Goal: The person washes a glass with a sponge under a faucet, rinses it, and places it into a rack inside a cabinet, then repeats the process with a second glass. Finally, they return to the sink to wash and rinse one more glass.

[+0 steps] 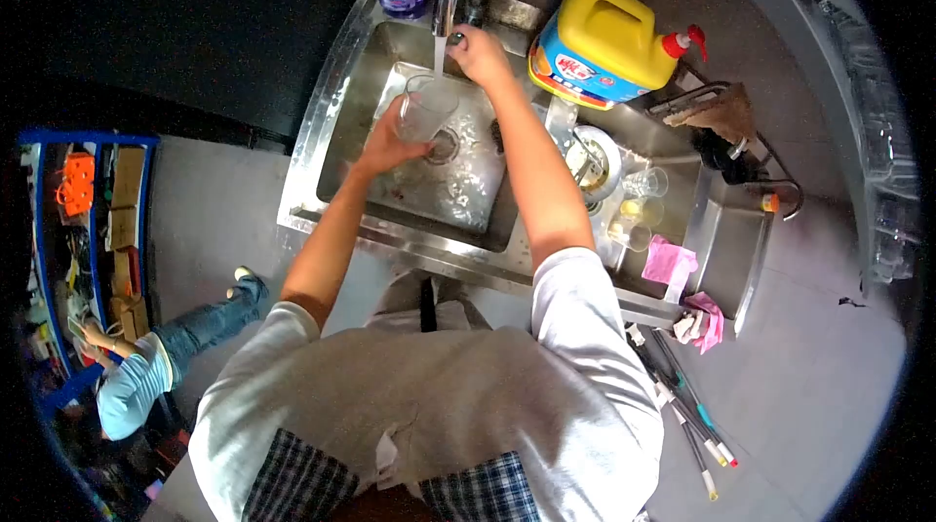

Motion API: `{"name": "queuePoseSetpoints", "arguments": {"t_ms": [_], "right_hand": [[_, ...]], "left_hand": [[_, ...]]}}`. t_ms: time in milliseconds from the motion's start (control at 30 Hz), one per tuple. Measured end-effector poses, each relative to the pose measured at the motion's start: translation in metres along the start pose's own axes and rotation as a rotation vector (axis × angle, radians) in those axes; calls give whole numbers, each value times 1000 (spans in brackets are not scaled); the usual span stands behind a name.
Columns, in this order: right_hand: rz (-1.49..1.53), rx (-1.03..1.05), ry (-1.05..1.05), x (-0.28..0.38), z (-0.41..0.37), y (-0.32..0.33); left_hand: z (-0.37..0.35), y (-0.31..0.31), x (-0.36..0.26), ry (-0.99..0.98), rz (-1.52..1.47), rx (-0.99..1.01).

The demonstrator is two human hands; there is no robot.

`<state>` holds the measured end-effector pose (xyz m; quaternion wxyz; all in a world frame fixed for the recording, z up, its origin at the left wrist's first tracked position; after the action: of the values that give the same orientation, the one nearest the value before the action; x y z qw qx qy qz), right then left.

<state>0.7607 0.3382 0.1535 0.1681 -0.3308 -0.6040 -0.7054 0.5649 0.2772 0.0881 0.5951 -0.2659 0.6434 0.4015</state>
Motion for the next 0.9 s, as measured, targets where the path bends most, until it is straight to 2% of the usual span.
{"name": "queuePoseSetpoints", "arguments": {"t_ms": [133,267,300,367,400,433,467,500,533,567,633,733,767,833,900], "right_hand": [[-323,11,117,1,27,0],[88,-25,-112,-41,54,3],[39,-137,-28,-41,49,10],[-71,-368,109,-28,6,33],[-195,-356,72,-35,-28,44],[-386,-150,-157,-59,-66,44],[-467,-271,-177,-80,-116,54],[-694,-195,-289,-103,-160,48],[-557,-71,-539,-121,-203,44],[-638,47,-644,-152,-235,25],[-345,-119,-542,-159,-249,19],[-441,-280,-408,-137,-246,41],[-365,-367,-420,-138,-245,50],[-255,-412,-316,-131,-239,65],[-148,-378,-347,-135,-235,67]], "left_hand": [[0,-4,6,-50,-186,-51],[1,0,-2,-64,-265,-66],[-2,-1,-3,-75,-278,-65],[-7,-2,-6,61,-361,14],[-10,-5,-6,129,-405,53],[-11,-1,-4,86,-326,46],[-12,5,1,36,-245,32],[-15,12,2,-12,-165,6],[-20,10,11,74,-192,40],[-23,5,13,85,-206,74],[-27,6,17,109,-229,102],[-29,5,-35,-17,-142,118],[-26,4,-32,-27,-8,137],[-16,2,-21,-45,262,190],[-9,2,-10,170,552,306]]}}
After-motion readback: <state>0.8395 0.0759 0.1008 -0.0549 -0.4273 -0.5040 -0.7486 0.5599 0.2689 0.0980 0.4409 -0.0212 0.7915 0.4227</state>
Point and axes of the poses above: each hand's wrist, its own z-axis towards the middle knuckle, its own y-axis out of the back of the hand, x = y × z, the point moved 10 cm from there along z, towards the middle knuckle, and after that the axes turned 4 degrees about -x, right-handed, at the moved point
